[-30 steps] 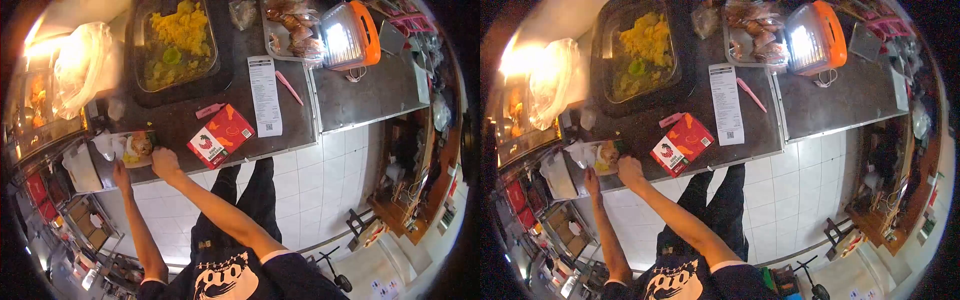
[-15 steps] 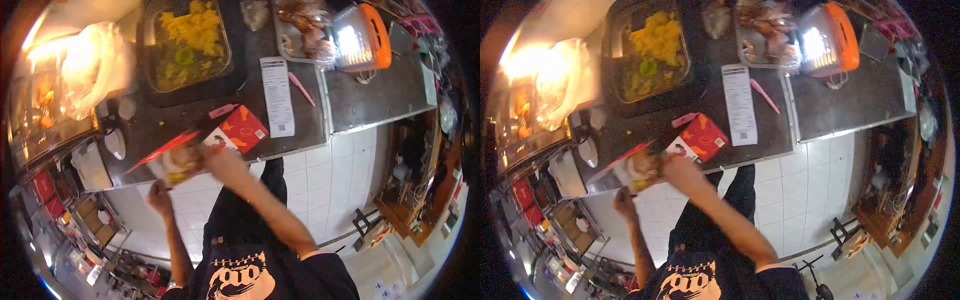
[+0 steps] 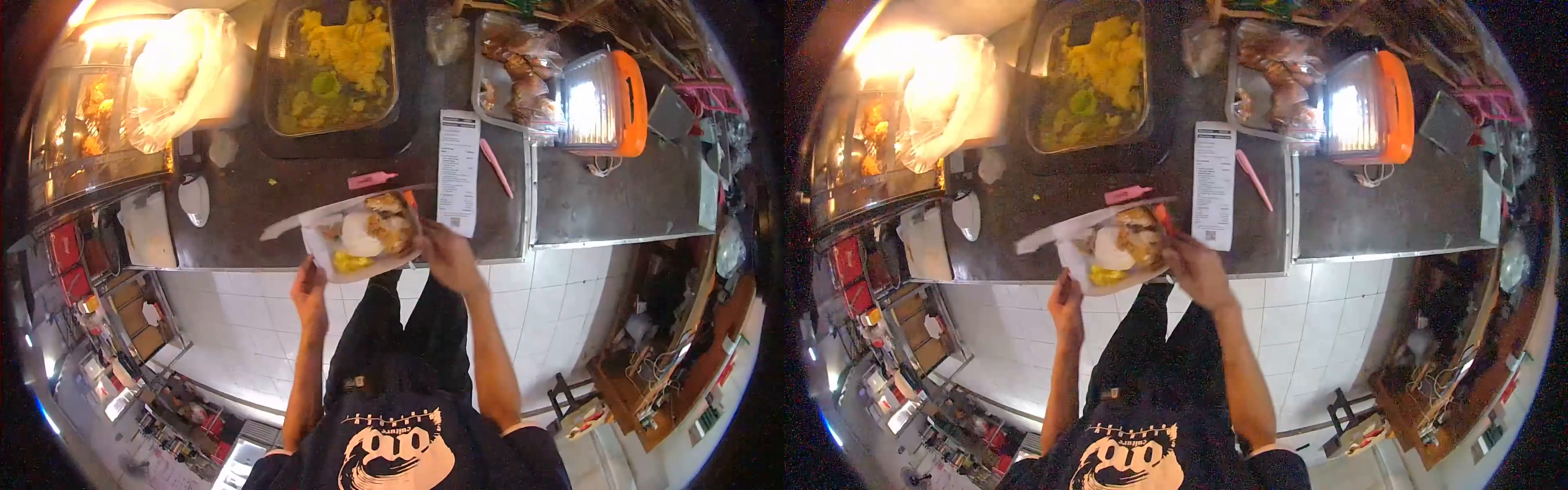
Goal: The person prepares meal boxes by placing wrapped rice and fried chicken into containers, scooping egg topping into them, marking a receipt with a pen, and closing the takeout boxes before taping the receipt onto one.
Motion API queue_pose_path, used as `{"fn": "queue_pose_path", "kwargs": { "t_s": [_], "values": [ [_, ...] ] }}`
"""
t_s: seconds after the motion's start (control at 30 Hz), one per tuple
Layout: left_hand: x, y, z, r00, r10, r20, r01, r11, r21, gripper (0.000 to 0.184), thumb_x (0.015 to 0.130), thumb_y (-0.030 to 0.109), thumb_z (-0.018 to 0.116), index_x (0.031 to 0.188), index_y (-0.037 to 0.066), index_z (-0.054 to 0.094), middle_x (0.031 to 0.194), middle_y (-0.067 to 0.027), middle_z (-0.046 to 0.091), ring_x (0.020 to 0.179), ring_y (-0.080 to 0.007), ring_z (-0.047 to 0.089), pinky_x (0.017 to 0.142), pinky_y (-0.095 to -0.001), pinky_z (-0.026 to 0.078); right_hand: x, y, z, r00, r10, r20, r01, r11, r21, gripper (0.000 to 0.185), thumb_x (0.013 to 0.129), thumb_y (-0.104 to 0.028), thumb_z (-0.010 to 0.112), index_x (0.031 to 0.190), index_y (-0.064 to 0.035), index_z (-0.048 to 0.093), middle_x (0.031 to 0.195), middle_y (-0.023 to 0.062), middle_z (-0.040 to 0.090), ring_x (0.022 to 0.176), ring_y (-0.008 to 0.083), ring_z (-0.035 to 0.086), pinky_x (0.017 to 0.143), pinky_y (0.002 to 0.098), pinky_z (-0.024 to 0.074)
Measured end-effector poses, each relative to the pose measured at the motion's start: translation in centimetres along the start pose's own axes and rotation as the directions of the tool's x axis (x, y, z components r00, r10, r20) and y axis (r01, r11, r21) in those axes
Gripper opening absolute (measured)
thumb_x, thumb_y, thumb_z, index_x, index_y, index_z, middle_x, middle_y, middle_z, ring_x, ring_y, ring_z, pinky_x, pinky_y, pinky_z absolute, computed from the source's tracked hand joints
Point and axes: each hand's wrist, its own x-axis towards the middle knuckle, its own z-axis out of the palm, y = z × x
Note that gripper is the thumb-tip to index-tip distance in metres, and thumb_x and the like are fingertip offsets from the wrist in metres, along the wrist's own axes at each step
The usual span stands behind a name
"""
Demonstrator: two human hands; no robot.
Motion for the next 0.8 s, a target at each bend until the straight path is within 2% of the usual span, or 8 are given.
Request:
{"fn": "queue_pose_path", "kwargs": {
  "t_s": [0.2, 0.3, 0.4, 0.47, 0.53, 0.6, 0.67, 0.8],
  "values": [
    [2.0, 0.2, -1.8, 0.993, -0.035, 0.110, 0.024, 0.995, 0.098, 0.056, 0.091, 0.009, 0.072, 0.142, -0.001, 0.051, 0.139, -0.0142, 0.058, 0.127, -0.0204, 0.054, 0.108, -0.0355, 0.042, -1.8, -1.3, 1.0, 0.980, 0.143, -0.142, -0.125, 0.983, 0.133, 0.039, 0.096, -0.019, 0.062, 0.123, 0.0091, 0.062, 0.124, 0.0338, 0.060, 0.116, 0.0475, 0.059, 0.101, 0.0473, 0.0474],
    [2.7, 5.1, -1.2, 0.971, 0.192, 0.146, -0.224, 0.940, 0.257, 0.078, 0.090, -0.002, 0.068, 0.156, 0.006, 0.028, 0.152, -0.0137, 0.045, 0.129, -0.0245, 0.053, 0.104, -0.0367, 0.047, 0.8, -4.2, -1.8, 0.929, -0.058, -0.364, 0.015, 0.993, -0.120, 0.047, 0.092, -0.015, 0.066, 0.133, 0.0057, 0.056, 0.127, 0.0299, 0.058, 0.118, 0.0430, 0.057, 0.100, 0.0459, 0.0476],
    [4.8, 9.5, -0.1, 0.938, 0.318, 0.140, -0.344, 0.909, 0.236, 0.073, 0.090, -0.001, 0.068, 0.154, 0.007, 0.034, 0.149, -0.0155, 0.049, 0.127, -0.0226, 0.055, 0.103, -0.0362, 0.048, 5.0, -7.6, -5.6, 0.901, -0.296, -0.316, 0.212, 0.938, -0.274, 0.048, 0.085, -0.010, 0.068, 0.130, 0.0049, 0.058, 0.126, 0.0250, 0.059, 0.116, 0.0388, 0.057, 0.096, 0.0440, 0.0506],
    [5.0, 13.2, 1.1, 0.679, 0.615, 0.401, -0.692, 0.352, 0.631, 0.048, 0.092, 0.000, 0.066, 0.139, 0.002, 0.054, 0.131, -0.0181, 0.063, 0.113, -0.0205, 0.065, 0.098, -0.0355, 0.052, 5.6, -7.5, -6.1, 0.881, -0.429, -0.199, 0.330, 0.859, -0.390, 0.045, 0.082, -0.006, 0.068, 0.125, 0.0048, 0.060, 0.124, 0.0222, 0.061, 0.114, 0.0362, 0.058, 0.092, 0.0425, 0.0526],
    [4.8, 12.7, -0.5, 0.751, 0.515, 0.413, -0.628, 0.364, 0.688, 0.037, 0.091, 0.000, 0.067, 0.127, -0.001, 0.061, 0.120, -0.0176, 0.067, 0.106, -0.0204, 0.068, 0.094, -0.0349, 0.054, 5.1, -6.5, -5.7, 0.924, -0.372, 0.087, 0.372, 0.827, -0.422, 0.039, 0.075, -0.002, 0.071, 0.113, -0.0002, 0.065, 0.110, 0.0121, 0.066, 0.109, 0.0321, 0.061, 0.088, 0.0399, 0.0546],
    [4.3, 11.3, -1.0, 0.806, 0.427, 0.409, -0.567, 0.360, 0.741, 0.026, 0.090, 0.000, 0.068, 0.116, -0.003, 0.068, 0.109, -0.0172, 0.072, 0.099, -0.0202, 0.071, 0.090, -0.0343, 0.056, 2.4, -4.9, -4.0, 0.916, -0.402, -0.008, 0.365, 0.842, -0.398, 0.029, 0.073, 0.003, 0.068, 0.101, -0.0022, 0.066, 0.102, 0.0111, 0.066, 0.107, 0.0288, 0.062, 0.085, 0.0391, 0.0553],
    [3.1, 8.0, -0.7, 0.667, 0.629, 0.400, -0.680, 0.296, 0.670, 0.018, 0.087, -0.001, 0.071, 0.105, -0.004, 0.070, 0.098, -0.0149, 0.074, 0.089, -0.0206, 0.073, 0.083, -0.0321, 0.059, 0.0, -2.1, -1.5, 0.882, -0.437, -0.177, 0.361, 0.867, -0.343, 0.032, 0.072, 0.004, 0.063, 0.104, 0.0006, 0.063, 0.103, 0.0165, 0.067, 0.100, 0.0324, 0.063, 0.085, 0.0401, 0.0552],
    [2.6, 2.2, 0.8, 0.873, 0.488, 0.020, -0.464, 0.817, 0.342, 0.028, 0.086, 0.003, 0.075, 0.111, -0.005, 0.066, 0.105, -0.0109, 0.071, 0.095, -0.0166, 0.068, 0.085, -0.0308, 0.057, -1.0, -0.4, 2.0, 0.916, -0.201, -0.349, 0.195, 0.979, -0.051, 0.043, 0.072, 0.012, 0.063, 0.113, -0.0009, 0.062, 0.102, 0.0161, 0.067, 0.093, 0.0311, 0.067, 0.081, 0.0387, 0.0560]
  ]
}}
